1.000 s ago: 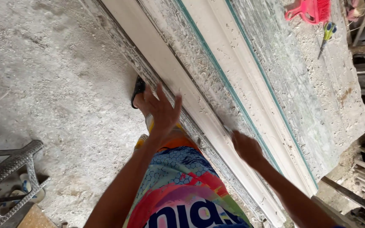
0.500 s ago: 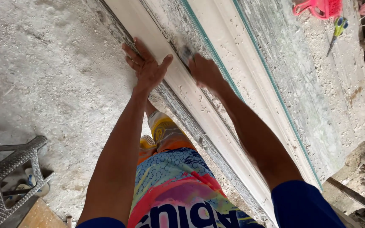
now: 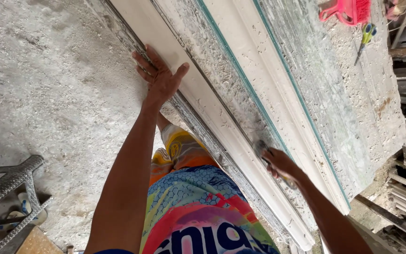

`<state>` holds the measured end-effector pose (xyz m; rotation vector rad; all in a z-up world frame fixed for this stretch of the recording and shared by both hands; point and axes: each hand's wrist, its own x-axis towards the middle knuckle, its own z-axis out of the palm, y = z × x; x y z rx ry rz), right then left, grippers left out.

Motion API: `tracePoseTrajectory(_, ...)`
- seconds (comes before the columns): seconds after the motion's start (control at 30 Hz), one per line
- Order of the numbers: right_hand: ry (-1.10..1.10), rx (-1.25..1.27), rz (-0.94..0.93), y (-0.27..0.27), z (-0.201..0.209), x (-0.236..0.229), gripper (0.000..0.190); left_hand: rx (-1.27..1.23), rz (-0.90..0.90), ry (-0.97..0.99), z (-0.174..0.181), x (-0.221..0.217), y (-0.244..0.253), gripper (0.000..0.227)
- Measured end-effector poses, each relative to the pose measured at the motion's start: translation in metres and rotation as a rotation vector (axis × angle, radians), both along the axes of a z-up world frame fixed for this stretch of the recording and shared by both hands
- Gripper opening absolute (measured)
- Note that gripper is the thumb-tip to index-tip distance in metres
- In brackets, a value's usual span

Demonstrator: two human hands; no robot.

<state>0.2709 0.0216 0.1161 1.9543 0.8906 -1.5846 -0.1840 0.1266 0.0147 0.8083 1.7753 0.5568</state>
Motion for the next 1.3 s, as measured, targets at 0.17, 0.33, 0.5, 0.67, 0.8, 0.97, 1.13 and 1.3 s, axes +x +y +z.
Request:
tracePoseTrajectory(0.17, -0.016, 0.132, 0.038, 0.017, 0.007, -0.051, 0.045, 0.034, 0.001, 0.032, -0.021, 0.005, -0.004, 0.138)
tracePoseTrajectory(0.33, 0.013, 0.444, 0.345, 0.119, -0.002, -0.196, 0.042, 0.097, -0.005, 0.093, -0.023, 0.002, -0.005, 0.135)
tracePoseTrajectory(0.5, 0.074, 0.844, 0.798, 0.221, -0.036, -0.323, 0.038, 0.029, 0.057, -0.039, 0.022, -0.003, -0.005, 0.127)
tracePoseTrajectory(0.67, 0.153, 1.010, 1.010, 0.208, -0.025, -0.308, 0.033, 0.198, 0.112, 0.315, -0.028, -0.018, -0.004, 0.107)
tracePoseTrajectory(0.8, -0.002, 0.867, 1.161, 0.115, -0.015, -0.211, 0.037, 0.431, 0.273, 0.638, -0.075, -0.093, 0.061, 0.102)
tracePoseTrajectory(0.97, -0.081, 0.797, 1.272, 0.127, -0.017, -0.217, 0.048, 0.279, 0.318, 0.525, -0.087, -0.174, 0.155, 0.110)
tracePoseTrajectory(1.13, -0.050, 0.692, 1.227, 0.248, -0.008, -0.379, 0.044, 0.211, 0.271, 0.389, -0.085, -0.189, 0.161, 0.109)
tracePoseTrajectory(1.3, 0.102, 0.725, 1.151, 0.361, -0.046, -0.514, 0.037, 0.116, 0.197, 0.211, -0.049, -0.201, 0.161, 0.113)
